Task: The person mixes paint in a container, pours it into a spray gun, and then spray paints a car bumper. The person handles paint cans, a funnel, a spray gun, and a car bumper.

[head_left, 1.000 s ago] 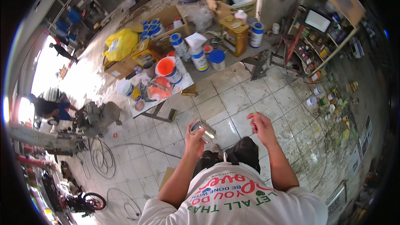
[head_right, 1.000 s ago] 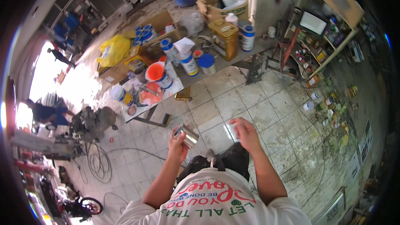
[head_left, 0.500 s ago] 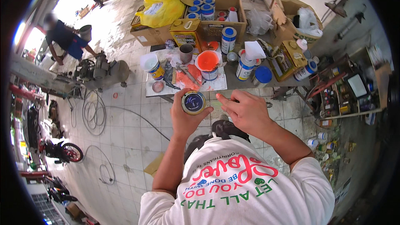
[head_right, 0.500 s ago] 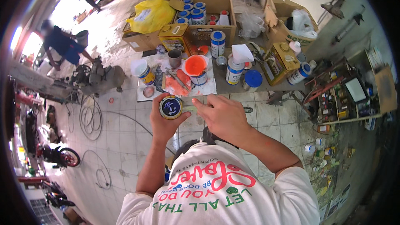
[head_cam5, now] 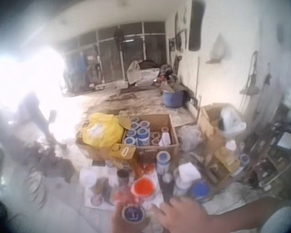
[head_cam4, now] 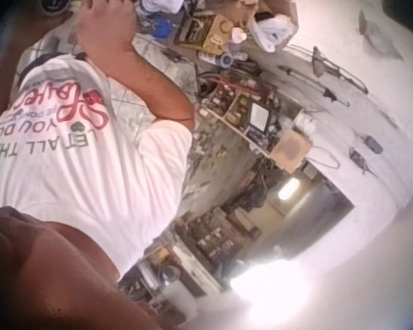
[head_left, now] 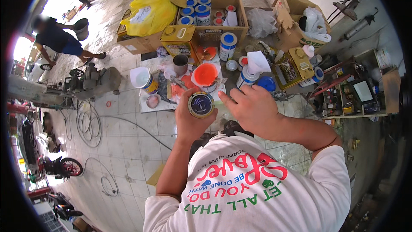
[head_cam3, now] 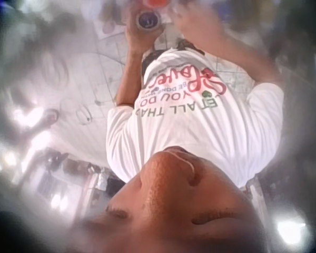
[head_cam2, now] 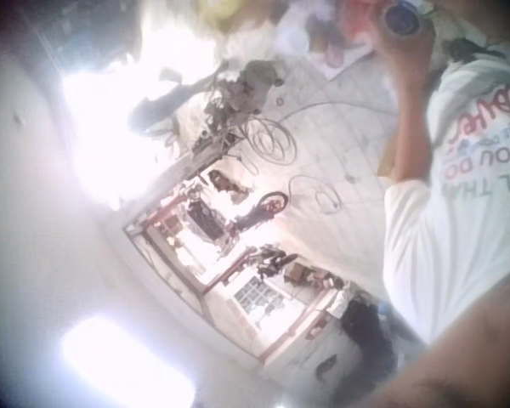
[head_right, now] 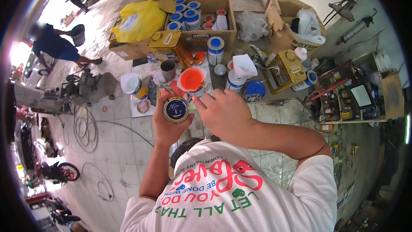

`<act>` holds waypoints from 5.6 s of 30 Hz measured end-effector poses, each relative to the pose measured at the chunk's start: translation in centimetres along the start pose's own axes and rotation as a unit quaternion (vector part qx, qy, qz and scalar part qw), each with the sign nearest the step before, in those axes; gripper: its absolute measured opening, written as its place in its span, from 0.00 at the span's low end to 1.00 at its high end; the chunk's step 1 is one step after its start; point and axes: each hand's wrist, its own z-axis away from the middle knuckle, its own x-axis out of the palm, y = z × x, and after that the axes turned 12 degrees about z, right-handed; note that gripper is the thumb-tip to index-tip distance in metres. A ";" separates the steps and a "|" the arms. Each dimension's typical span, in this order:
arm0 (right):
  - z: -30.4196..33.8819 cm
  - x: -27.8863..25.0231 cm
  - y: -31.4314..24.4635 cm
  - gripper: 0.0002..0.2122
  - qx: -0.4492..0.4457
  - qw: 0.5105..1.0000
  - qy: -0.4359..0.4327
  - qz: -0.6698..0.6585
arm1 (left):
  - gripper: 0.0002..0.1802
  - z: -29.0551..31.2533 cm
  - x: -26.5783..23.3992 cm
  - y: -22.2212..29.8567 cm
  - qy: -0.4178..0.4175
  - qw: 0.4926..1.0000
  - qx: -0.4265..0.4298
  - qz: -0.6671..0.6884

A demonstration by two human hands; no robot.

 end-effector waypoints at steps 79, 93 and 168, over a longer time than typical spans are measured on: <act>-5.7 20.2 -9.6 0.37 0.203 0.786 0.114 -0.572 | 0.32 -3.0 -4.0 -7.6 -0.078 0.987 0.085 -0.110; -6.5 18.3 -10.8 0.38 0.258 0.736 0.145 -0.609 | 0.30 -4.0 -5.9 -9.2 -0.140 0.940 -0.021 0.310; 0.8 40.9 -7.2 0.42 0.361 0.803 -0.093 -0.465 | 0.32 2.3 -1.5 -21.4 -0.340 0.880 -0.298 -0.144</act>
